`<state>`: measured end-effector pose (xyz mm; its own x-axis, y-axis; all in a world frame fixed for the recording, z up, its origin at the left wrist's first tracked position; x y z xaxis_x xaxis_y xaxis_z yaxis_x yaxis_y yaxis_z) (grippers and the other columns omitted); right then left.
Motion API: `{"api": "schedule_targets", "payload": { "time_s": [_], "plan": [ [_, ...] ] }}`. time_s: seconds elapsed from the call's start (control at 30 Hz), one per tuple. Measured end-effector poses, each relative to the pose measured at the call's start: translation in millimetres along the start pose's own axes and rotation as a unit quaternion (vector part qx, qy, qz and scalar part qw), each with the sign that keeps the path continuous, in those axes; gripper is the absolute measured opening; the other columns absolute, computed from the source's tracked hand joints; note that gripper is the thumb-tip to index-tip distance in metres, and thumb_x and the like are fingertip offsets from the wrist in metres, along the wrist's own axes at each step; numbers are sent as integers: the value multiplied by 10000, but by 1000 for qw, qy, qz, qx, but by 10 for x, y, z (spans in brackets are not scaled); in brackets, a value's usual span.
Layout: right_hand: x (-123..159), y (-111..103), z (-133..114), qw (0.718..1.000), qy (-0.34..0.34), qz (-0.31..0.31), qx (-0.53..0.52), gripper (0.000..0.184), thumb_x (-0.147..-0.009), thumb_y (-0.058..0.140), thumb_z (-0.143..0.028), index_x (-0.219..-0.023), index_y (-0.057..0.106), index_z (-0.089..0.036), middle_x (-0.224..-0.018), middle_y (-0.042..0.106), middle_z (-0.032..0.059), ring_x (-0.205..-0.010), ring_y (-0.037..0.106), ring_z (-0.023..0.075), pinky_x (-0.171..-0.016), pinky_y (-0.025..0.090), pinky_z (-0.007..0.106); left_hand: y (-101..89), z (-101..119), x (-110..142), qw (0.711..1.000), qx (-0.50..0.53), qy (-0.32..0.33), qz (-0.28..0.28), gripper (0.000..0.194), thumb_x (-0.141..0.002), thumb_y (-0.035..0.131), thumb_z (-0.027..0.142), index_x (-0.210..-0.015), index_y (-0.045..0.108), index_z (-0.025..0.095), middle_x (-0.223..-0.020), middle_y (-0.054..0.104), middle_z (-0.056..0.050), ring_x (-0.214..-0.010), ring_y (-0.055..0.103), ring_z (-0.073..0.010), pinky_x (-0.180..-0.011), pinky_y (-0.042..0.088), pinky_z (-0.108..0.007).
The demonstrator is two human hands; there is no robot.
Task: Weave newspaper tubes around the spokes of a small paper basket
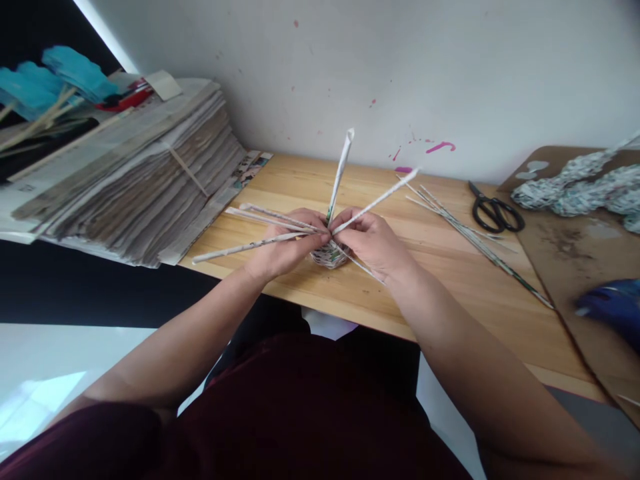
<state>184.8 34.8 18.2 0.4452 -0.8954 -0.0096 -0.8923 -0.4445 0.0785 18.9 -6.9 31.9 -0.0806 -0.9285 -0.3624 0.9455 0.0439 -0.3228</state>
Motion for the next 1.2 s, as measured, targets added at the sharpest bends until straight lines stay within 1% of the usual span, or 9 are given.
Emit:
{"api": "schedule_targets", "payload": {
  "time_s": [0.1, 0.23, 0.4, 0.6, 0.67, 0.8, 1.0, 1.1, 1.2],
  "plan": [
    [11, -16, -14, 1000, -17, 1, 6, 79, -703, 661, -213, -773, 624, -207, -714, 655, -30, -663, 604, 136, -632, 490, 293, 21, -35, -4, 1000, 17, -9, 11, 103, -777, 819, 285, -751, 767, 200, -884, 761, -67, -1015, 714, -260, -991, 560, -421],
    [82, -79, -120, 989, -71, -21, 125, 97, -754, 673, -163, -841, 664, -205, -692, 610, -46, -630, 540, 109, -603, 442, 264, 28, -38, 2, 1000, 13, -5, 10, 136, -797, 796, 308, -782, 759, 178, -910, 752, -72, -932, 709, -237, -876, 574, -375],
    [164, -150, -286, 961, -145, -41, 234, 43, -888, 654, -206, -853, 680, -207, -788, 686, -12, -688, 593, 123, -645, 472, 277, 19, 48, 15, 999, -41, 29, -18, 137, -856, 735, 286, -794, 750, 164, -869, 741, -67, -822, 687, -195, -756, 555, -321],
    [131, -194, -282, 953, -161, -81, 242, 75, -878, 696, -207, -951, 708, -214, -930, 744, 15, -756, 634, 143, -702, 507, 298, 36, 92, 25, 994, -100, 42, -5, 106, -852, 716, 237, -785, 748, 160, -880, 761, -63, -786, 687, -165, -714, 547, -281],
    [123, -197, -270, 951, -179, -57, 246, 12, -875, 709, -211, -886, 704, -210, -915, 746, 18, -781, 646, 156, -724, 507, 310, 46, 96, 26, 994, -98, 53, 1, 103, -850, 714, 224, -778, 748, 159, -901, 771, -66, -820, 704, -167, -741, 558, -278],
    [132, -164, -265, 953, -192, -8, 236, 69, -881, 691, -189, -815, 694, -209, -826, 736, 8, -756, 650, 162, -708, 490, 312, 67, 128, 17, 994, -96, 58, -5, 81, -842, 721, 210, -783, 752, 164, -946, 774, -75, -836, 714, -165, -754, 582, -272],
    [157, -100, -271, 939, -227, 20, 258, 107, -894, 667, -208, -787, 666, -207, -751, 700, -1, -676, 609, 146, -652, 446, 306, 84, 189, -32, 989, -144, 27, -7, 69, -807, 740, 195, -750, 740, 155, -827, 715, -41, -761, 676, -149, -700, 558, -257],
    [155, -109, -254, 942, -212, 24, 259, 99, -896, 650, -198, -798, 648, -213, -735, 679, -6, -665, 587, 143, -657, 450, 310, 80, 172, -72, 986, -166, 18, -12, 57, -788, 746, 192, -746, 750, 155, -781, 690, -27, -702, 636, -135, -656, 525, -253],
    [135, -147, -226, 963, -153, 12, 221, 57, -909, 641, -220, -853, 627, -223, -781, 683, 4, -714, 609, 156, -686, 486, 317, 62, 142, -104, 985, -169, 11, -18, 63, -781, 744, 187, -727, 754, 157, -752, 686, -24, -689, 631, -136, -646, 510, -256]
  ]
}}
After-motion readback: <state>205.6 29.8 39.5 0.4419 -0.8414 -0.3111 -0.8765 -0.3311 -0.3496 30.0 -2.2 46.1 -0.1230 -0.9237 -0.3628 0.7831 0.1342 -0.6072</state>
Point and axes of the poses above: each hand's wrist, its own x-axis away from the middle knuckle, its own y-axis out of the palm, z = x × y, the point moved 2 cm from there along -x, towards the middle knuckle
